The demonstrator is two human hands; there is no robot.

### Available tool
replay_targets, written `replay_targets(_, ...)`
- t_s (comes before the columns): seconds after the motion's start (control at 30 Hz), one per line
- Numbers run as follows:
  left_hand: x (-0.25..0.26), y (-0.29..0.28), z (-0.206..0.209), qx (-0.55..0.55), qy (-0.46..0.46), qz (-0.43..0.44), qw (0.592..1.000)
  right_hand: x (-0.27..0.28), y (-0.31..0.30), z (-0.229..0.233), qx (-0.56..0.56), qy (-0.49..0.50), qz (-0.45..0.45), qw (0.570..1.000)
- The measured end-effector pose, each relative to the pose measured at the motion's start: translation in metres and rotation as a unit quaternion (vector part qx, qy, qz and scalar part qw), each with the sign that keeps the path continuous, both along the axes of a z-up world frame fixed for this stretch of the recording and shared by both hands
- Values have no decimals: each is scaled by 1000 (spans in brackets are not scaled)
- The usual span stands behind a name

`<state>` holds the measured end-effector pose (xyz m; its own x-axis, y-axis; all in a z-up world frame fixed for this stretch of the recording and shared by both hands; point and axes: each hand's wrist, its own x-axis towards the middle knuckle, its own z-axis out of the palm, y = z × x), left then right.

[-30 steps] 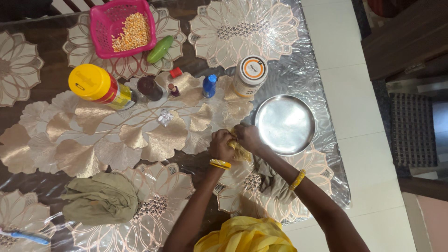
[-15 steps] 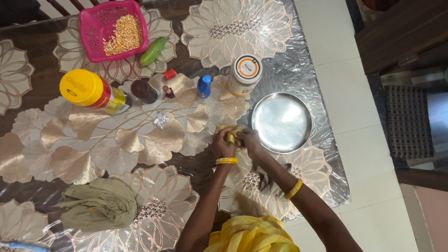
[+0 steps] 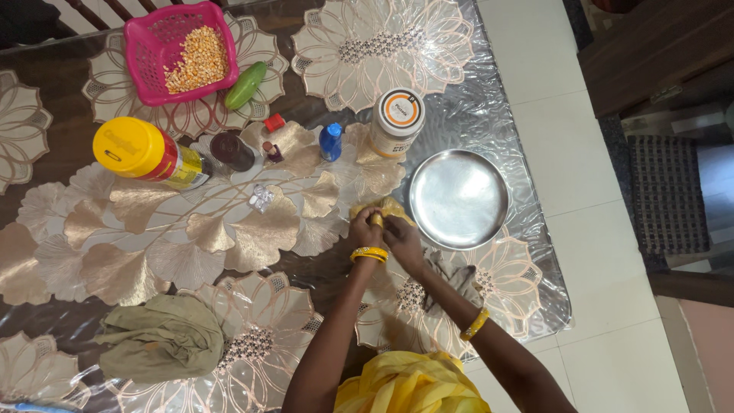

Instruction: The person wipes a metal plate with a cloth, then wipes the table surface with the same cloth. They handle a plastic bag and a cloth while cleaning the table area.

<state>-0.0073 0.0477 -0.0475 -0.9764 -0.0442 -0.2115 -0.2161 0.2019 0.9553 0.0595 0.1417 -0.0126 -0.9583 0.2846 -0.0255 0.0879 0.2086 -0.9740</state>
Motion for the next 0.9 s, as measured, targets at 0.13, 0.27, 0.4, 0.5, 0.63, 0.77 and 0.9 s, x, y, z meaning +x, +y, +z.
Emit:
replay_targets(0.13,2,3,6,-19,12,33,999,-3,-6,9,252,34,3,967)
replay_targets(0.27,-2,2,15,-9,-38,-5,999,-7,0,21,257,68,13,964)
replay_targets(0.4,-5,4,22,0,-88,-15,996,-5,0,26,244,67,21,967)
replay_targets(0.5,-7,8,24,3,-55,-23,998,-8,0,25,235,34,-1,971)
replay_targets(0.63,-6,5,20,-20,-20,-34,999,-9,-1,15,220,25,-46,974)
replay_targets(0.77,-8,1,13,-84,41,-95,991,-9,1,1,114,-23,-72,991)
replay_targets(0.9,-7,5,5,-152,127,-129,972,-9,5,-13,79,-50,-108,990)
